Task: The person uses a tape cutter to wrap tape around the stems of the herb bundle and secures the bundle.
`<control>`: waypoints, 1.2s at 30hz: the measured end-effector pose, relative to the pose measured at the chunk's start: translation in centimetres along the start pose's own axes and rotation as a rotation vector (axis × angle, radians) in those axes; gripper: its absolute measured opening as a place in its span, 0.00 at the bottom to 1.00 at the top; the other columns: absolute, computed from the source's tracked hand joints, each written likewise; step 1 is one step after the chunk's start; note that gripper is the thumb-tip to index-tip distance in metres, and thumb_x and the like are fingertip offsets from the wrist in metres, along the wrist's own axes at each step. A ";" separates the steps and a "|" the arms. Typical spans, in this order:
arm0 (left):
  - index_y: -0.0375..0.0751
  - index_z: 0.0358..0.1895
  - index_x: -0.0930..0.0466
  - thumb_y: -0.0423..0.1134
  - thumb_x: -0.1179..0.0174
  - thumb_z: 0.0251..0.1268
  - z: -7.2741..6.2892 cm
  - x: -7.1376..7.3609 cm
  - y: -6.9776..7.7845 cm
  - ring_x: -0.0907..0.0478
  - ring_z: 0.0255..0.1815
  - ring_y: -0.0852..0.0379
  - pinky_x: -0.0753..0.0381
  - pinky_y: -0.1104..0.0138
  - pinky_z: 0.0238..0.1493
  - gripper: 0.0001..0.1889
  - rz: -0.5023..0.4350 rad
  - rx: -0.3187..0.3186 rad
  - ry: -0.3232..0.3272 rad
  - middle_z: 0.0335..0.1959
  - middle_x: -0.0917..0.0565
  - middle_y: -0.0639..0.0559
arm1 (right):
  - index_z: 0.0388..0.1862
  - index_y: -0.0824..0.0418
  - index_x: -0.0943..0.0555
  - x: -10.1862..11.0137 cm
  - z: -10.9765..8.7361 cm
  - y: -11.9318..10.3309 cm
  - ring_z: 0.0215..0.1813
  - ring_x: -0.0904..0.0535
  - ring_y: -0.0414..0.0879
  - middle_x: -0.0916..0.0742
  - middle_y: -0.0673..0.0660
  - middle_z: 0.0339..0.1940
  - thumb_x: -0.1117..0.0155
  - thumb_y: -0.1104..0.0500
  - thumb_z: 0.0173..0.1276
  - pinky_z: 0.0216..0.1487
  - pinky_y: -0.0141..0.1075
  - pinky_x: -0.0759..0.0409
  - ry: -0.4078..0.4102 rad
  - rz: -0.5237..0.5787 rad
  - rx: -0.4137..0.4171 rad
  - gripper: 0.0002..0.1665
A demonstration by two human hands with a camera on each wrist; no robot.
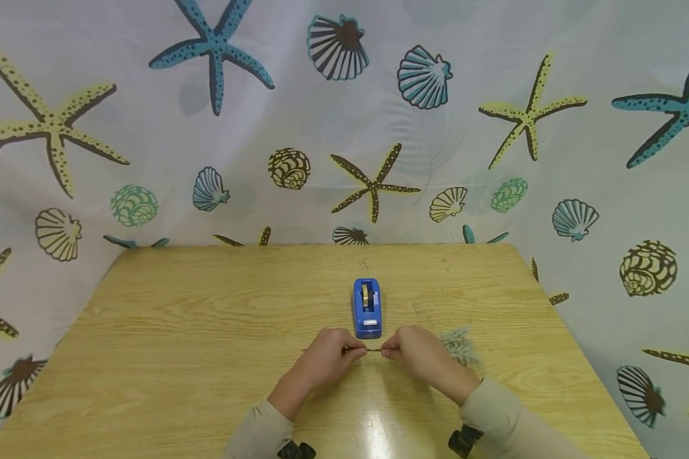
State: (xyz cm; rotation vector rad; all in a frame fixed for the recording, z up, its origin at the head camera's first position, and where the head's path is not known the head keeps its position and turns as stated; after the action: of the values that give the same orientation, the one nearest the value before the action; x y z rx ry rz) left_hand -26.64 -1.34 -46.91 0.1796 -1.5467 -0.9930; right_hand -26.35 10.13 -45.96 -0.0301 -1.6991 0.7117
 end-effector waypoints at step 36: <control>0.39 0.35 0.09 0.33 0.33 0.64 0.1 1.2 0.2 0.28 0.26 0.66 0.27 0.73 0.29 0.04 0.042 -0.018 0.124 0.26 0.17 0.54 | 0.37 0.53 0.09 1.0 0.4 -0.7 0.35 0.15 0.41 0.10 0.48 0.33 0.33 0.54 0.68 0.34 0.35 0.18 0.080 -0.214 0.104 0.07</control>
State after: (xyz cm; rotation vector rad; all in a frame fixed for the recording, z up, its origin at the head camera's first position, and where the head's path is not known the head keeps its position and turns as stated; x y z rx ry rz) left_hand -26.92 -1.91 -45.84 0.1918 -1.4228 -0.9455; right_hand -26.70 9.83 -44.79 0.1912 -1.5592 0.6292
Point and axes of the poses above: each hand's wrist, its own z-axis towards the middle knuckle, its own x-axis out of the back of the hand, y = z × x, the point moved 10 cm from there along z, towards the middle knuckle
